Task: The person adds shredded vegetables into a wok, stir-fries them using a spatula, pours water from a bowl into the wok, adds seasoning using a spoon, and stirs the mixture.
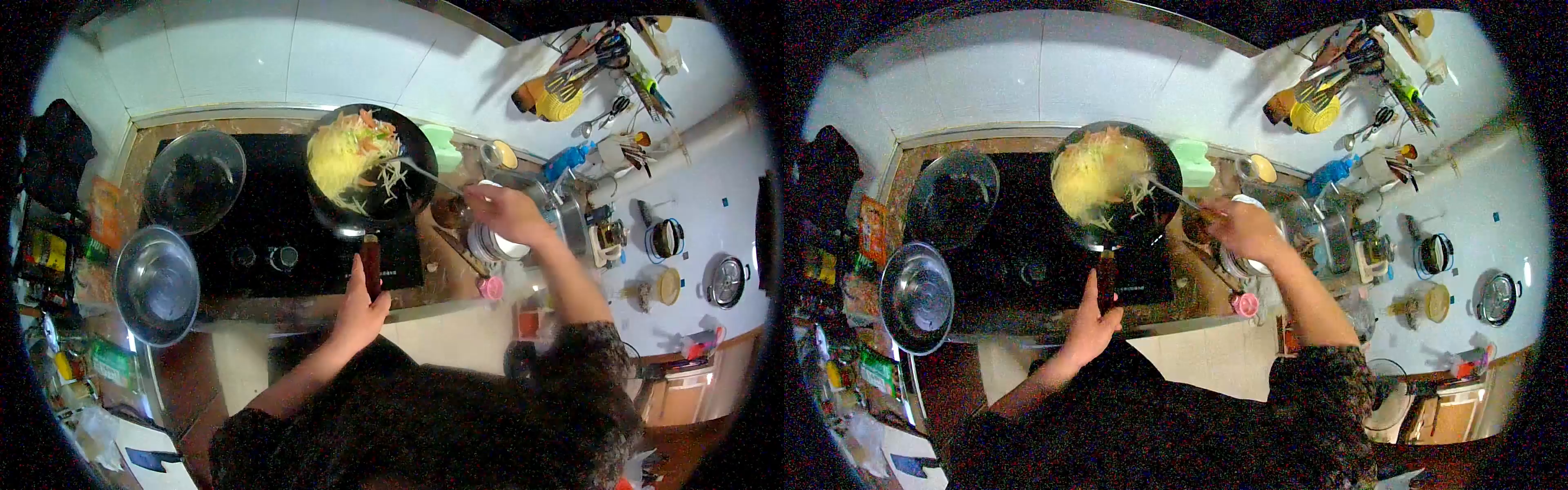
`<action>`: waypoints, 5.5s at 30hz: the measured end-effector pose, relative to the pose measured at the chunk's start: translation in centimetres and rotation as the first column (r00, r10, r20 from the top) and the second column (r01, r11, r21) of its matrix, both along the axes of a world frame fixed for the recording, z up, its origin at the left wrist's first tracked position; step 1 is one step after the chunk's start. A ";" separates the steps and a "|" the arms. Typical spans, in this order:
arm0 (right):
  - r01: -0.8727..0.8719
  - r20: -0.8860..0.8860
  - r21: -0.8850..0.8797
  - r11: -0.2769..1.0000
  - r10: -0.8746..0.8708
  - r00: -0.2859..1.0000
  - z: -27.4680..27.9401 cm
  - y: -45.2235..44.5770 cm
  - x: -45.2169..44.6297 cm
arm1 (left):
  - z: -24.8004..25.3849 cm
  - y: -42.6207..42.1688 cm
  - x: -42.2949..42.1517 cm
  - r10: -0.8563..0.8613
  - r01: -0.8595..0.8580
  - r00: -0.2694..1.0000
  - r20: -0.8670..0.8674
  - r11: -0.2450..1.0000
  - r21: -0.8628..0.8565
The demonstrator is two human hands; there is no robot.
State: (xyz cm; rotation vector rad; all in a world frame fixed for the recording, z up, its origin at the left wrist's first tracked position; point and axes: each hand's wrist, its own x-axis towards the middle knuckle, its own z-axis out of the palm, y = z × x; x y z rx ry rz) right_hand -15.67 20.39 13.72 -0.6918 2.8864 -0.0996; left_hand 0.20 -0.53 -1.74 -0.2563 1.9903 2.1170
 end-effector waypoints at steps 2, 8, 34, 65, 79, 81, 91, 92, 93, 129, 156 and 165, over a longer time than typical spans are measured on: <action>0.053 0.056 -0.054 0.997 -0.050 0.997 1.9 0.4 0.1 | -0.6 0.2 -0.2 0.006 -0.006 1.000 -0.004 1.000 -0.010; 0.243 0.354 -0.138 0.960 -0.181 0.918 -4.1 1.5 -5.4 | -0.6 0.2 0.0 0.011 -0.015 0.999 -0.038 0.994 -0.112; -0.102 -0.200 0.106 0.989 0.121 0.972 3.6 1.3 4.6 | 0.0 0.1 -0.1 0.148 -0.150 0.989 0.021 0.970 0.192; 0.665 0.656 -0.257 0.701 -0.379 0.653 -8.5 -1.4 -6.7 | 0.5 -0.3 0.3 -0.008 0.013 0.999 0.041 0.993 -0.121; 0.001 -0.032 0.026 1.000 0.000 1.000 -2.4 -1.2 -1.6 | -0.8 0.0 0.1 -0.015 0.015 1.000 0.001 0.990 -0.139; -0.056 -0.141 0.165 0.985 0.080 0.987 -1.0 -1.7 0.4 | -0.5 -0.1 0.1 0.002 -0.002 1.000 -0.003 0.992 -0.129; 0.030 -0.049 -0.097 0.995 -0.035 0.998 3.0 2.4 4.7 | -1.3 -0.2 0.1 0.003 -0.008 0.998 -0.067 0.998 -0.067; 0.142 0.011 0.009 0.990 -0.142 0.990 5.0 1.3 5.2 | -2.0 -0.1 0.0 -0.006 -0.004 0.996 -0.085 0.993 -0.121; 0.156 0.078 0.012 0.988 -0.156 0.985 6.8 0.7 5.6 | -2.3 -0.1 0.1 -0.018 0.000 0.995 -0.101 0.985 -0.175; -0.283 0.055 -0.044 0.958 0.285 0.957 -4.1 0.8 -5.6 | -0.8 -1.1 0.2 0.061 -0.107 0.984 -0.166 0.955 -0.278; -0.322 -0.252 -0.099 0.942 0.289 0.923 -5.8 -1.7 -8.2 | 1.5 0.1 0.3 0.225 -0.252 0.962 -0.155 0.950 -0.184; -0.233 -0.111 0.066 0.970 0.239 0.965 -2.1 2.2 -8.3 | 2.1 0.1 0.6 0.208 -0.206 0.978 -0.016 0.952 -0.226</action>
